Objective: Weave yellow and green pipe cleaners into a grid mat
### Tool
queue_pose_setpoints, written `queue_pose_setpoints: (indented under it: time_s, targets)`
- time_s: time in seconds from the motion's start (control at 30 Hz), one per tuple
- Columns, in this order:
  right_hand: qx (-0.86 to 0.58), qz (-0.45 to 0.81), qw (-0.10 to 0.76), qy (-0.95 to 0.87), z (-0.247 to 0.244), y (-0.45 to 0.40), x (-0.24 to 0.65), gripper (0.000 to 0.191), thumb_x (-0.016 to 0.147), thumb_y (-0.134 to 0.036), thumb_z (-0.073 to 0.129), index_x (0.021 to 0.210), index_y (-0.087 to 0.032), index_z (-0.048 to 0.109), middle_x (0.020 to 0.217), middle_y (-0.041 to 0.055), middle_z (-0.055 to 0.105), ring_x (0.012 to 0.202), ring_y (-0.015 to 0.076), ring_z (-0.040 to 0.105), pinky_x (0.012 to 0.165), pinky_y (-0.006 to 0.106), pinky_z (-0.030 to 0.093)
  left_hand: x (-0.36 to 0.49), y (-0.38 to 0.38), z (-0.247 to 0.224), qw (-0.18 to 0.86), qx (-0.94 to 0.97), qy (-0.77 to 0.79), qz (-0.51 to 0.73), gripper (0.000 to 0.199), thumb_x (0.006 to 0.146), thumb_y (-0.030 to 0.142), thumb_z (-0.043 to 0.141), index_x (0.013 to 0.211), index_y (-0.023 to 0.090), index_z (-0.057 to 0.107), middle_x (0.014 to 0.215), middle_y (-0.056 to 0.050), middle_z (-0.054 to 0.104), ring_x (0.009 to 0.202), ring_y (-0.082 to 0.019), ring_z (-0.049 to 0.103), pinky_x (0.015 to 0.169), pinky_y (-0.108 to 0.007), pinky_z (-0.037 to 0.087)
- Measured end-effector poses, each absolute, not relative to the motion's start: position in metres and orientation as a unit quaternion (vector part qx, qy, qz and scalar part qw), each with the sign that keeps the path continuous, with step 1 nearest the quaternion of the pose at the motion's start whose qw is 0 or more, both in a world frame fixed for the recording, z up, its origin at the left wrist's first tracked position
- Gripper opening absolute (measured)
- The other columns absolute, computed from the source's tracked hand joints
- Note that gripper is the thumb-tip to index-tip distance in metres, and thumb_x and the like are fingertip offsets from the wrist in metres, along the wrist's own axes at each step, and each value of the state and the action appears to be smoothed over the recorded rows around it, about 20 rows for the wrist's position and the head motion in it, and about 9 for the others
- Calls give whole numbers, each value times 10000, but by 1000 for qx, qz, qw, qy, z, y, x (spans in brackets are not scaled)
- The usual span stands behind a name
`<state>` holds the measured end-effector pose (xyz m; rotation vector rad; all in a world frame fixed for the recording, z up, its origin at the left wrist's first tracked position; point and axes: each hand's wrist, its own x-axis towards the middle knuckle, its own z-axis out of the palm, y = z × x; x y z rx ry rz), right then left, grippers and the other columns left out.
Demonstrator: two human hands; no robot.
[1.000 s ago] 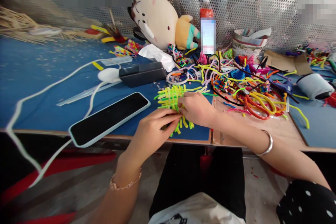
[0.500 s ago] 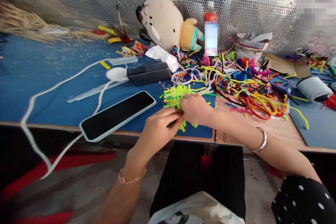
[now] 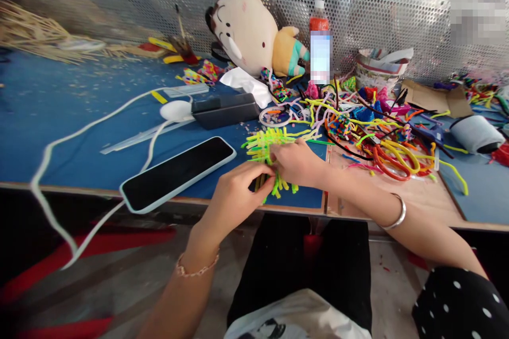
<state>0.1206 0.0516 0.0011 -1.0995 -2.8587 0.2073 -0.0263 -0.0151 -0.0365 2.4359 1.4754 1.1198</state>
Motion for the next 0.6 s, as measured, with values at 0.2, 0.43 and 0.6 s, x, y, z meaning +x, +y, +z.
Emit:
queue_pose_setpoints:
  time_s: [0.2, 0.43, 0.6]
  targets:
    - [-370, 150, 72, -914, 3, 53, 126, 261, 685, -13, 472, 863, -125, 626, 778, 43, 635, 694, 136, 512, 634, 242, 317, -28, -16, -30, 105, 786, 487, 366, 156, 781, 55, 518, 755, 206, 489, 756, 8, 578, 749, -165, 579, 661, -267, 453]
    - [-394, 198, 94, -892, 4, 53, 121, 235, 685, 3, 485, 804, -133, 636, 645, -32, 531, 573, 82, 407, 573, 216, 274, -31, -13, -31, 127, 815, 448, 344, 189, 790, 42, 532, 849, 202, 615, 844, -7, 612, 856, -181, 566, 765, -301, 478]
    - [-411, 213, 87, -882, 7, 53, 121, 208, 700, 16, 498, 778, -125, 628, 633, -43, 497, 572, 77, 380, 573, 209, 264, -31, -11, -33, 123, 824, 436, 342, 190, 805, 43, 517, 805, 199, 626, 835, -10, 593, 847, -175, 556, 762, -292, 473]
